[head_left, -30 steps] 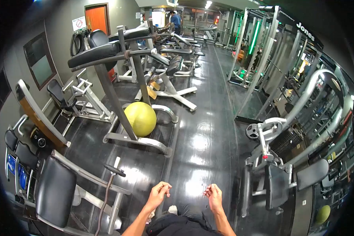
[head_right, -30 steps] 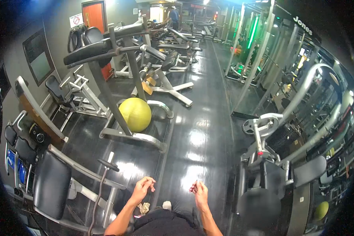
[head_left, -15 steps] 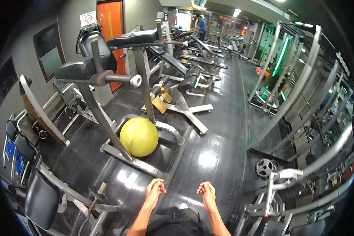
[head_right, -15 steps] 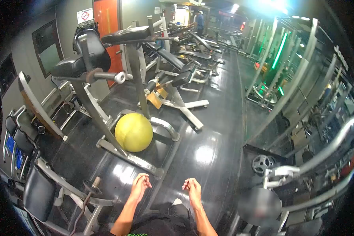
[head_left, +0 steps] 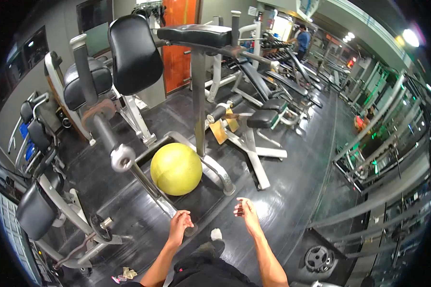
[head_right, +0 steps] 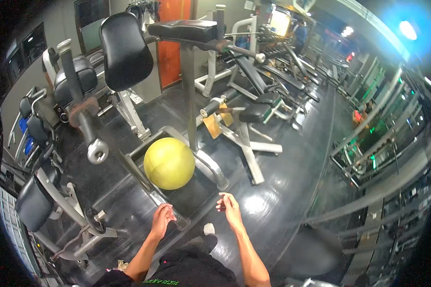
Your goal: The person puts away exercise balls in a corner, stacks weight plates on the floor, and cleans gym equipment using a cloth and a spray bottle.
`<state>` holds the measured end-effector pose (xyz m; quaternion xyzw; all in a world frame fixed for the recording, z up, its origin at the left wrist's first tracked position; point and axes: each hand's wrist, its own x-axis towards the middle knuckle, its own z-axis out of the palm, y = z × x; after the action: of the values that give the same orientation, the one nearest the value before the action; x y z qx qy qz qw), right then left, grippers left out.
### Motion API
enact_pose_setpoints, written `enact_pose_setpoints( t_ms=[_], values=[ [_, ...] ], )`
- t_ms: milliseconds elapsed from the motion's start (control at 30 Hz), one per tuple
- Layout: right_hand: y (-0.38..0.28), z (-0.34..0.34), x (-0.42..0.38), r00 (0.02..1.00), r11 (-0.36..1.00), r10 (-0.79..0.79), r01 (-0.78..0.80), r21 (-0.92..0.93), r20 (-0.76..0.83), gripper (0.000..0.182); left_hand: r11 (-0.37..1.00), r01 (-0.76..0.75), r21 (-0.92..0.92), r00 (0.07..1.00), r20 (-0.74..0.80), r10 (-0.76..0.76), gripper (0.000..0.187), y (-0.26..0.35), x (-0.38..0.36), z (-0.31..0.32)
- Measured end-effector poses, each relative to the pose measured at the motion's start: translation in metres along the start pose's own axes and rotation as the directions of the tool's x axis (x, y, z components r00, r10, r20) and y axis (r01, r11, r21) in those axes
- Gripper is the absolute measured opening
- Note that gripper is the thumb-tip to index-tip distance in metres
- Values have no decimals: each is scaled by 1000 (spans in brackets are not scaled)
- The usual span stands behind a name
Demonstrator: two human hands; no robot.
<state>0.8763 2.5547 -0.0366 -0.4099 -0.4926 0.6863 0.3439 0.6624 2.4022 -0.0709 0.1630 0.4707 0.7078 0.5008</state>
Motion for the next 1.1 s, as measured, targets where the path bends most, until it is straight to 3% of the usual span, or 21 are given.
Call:
enact_pose_setpoints(
  t_ms=[67,100,300,633,733,867,933,1000,1100],
  values=[
    [-4,-7,41,998,999,25,-24,-25,60,29,998,-26,50,998,-58,29,18,-2,35,5],
    [-3,-9,57,994,998,52,-48,-43,92,29,999,-43,-31,992,-117,39,21,-3,49,10],
    [-7,-19,163,945,979,169,-129,-156,280,36,989,-125,-77,944,-317,95,24,0,136,26],
    [35,56,334,738,940,339,-249,-232,584,42,977,-140,-163,788,-615,10,28,-17,249,-30],
    [51,74,374,663,914,405,-272,-301,629,42,973,-152,-175,744,-668,-4,26,-27,276,-44],
    [81,88,419,637,899,425,-209,-386,643,44,963,-149,-225,726,-686,-48,27,-56,312,-66],
    [104,94,445,626,894,425,-177,-411,654,46,956,-121,-266,720,-687,-100,29,-79,327,-79],
    [128,104,468,626,869,454,-154,-471,634,49,954,-1,-299,667,-711,-222,32,-100,342,-94],
    [176,120,502,586,869,470,-179,-460,660,55,973,42,-228,614,-762,-205,35,-125,365,-114]
  ],
)
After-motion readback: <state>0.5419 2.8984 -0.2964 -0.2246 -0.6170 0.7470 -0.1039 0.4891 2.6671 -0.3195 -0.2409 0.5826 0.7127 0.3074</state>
